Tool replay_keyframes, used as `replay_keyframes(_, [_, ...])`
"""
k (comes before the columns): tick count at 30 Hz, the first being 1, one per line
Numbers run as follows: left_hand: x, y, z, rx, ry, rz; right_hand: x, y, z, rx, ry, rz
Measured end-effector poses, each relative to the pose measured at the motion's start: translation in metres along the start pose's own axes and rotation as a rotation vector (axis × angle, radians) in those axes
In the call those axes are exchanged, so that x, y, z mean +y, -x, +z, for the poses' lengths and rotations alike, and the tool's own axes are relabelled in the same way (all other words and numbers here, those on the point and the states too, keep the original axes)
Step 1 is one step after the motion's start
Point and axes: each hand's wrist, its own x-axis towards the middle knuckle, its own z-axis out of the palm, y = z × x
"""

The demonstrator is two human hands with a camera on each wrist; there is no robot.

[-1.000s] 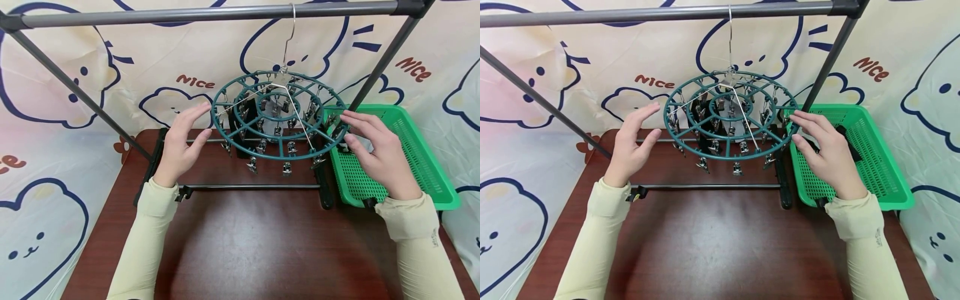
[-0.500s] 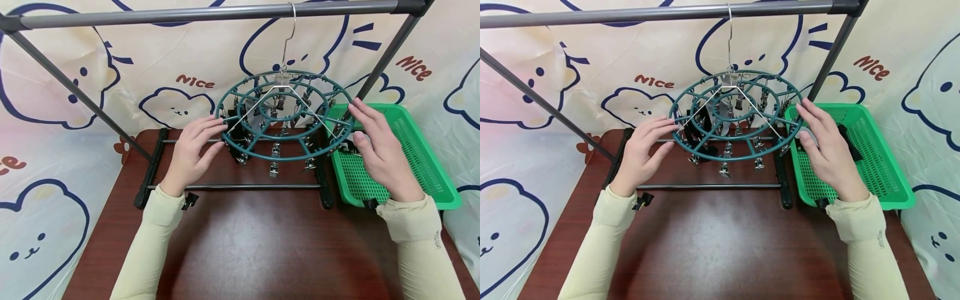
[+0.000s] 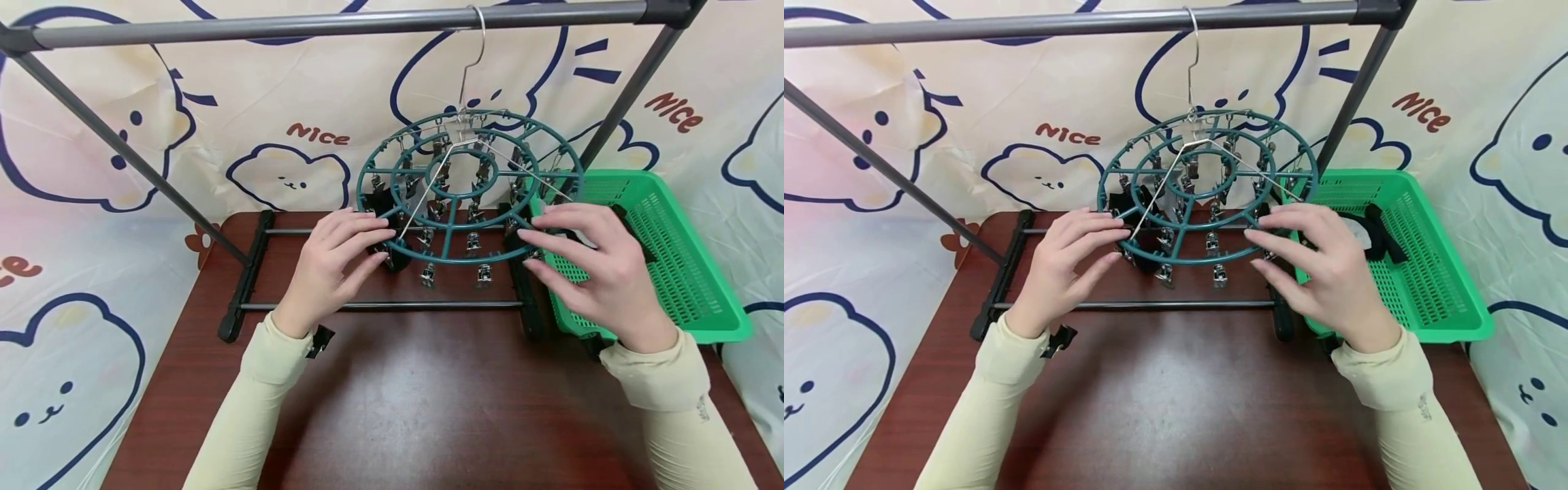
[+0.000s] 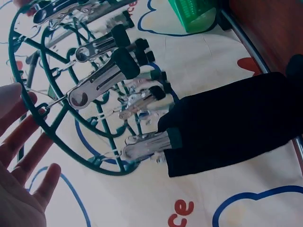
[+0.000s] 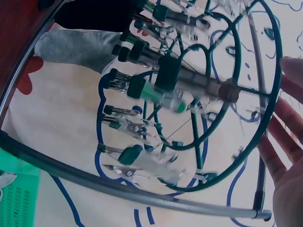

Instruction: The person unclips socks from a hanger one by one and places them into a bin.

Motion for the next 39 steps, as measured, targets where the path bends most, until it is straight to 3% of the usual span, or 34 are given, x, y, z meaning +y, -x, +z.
replay_keyframes(5, [0.008,-0.003,0.002,-0.003,0.018,0.041,0.002,0.0,0.007,-0.03,0.019,-0.068])
replay_keyframes(10, [0.013,-0.006,0.003,-0.017,0.026,0.073,0.009,0.002,0.006,-0.032,0.057,-0.06])
replay_keyframes(15, [0.012,-0.008,0.001,0.011,0.02,0.072,0.017,0.004,0.002,-0.011,0.056,-0.037])
replay_keyframes(21, [0.001,-0.008,-0.004,0.049,-0.004,0.048,0.026,0.004,-0.003,0.022,0.035,0.004])
replay_keyframes(26, [-0.01,-0.008,-0.008,0.053,0.014,-0.014,0.032,0.003,-0.009,0.019,0.038,0.048])
replay_keyframes(34, [-0.027,-0.01,-0.012,0.011,-0.019,-0.077,0.046,0.007,-0.016,-0.053,0.108,0.119])
replay_keyframes(39, [-0.035,-0.012,-0.012,-0.043,-0.089,-0.047,0.054,0.008,-0.018,-0.091,0.145,0.179])
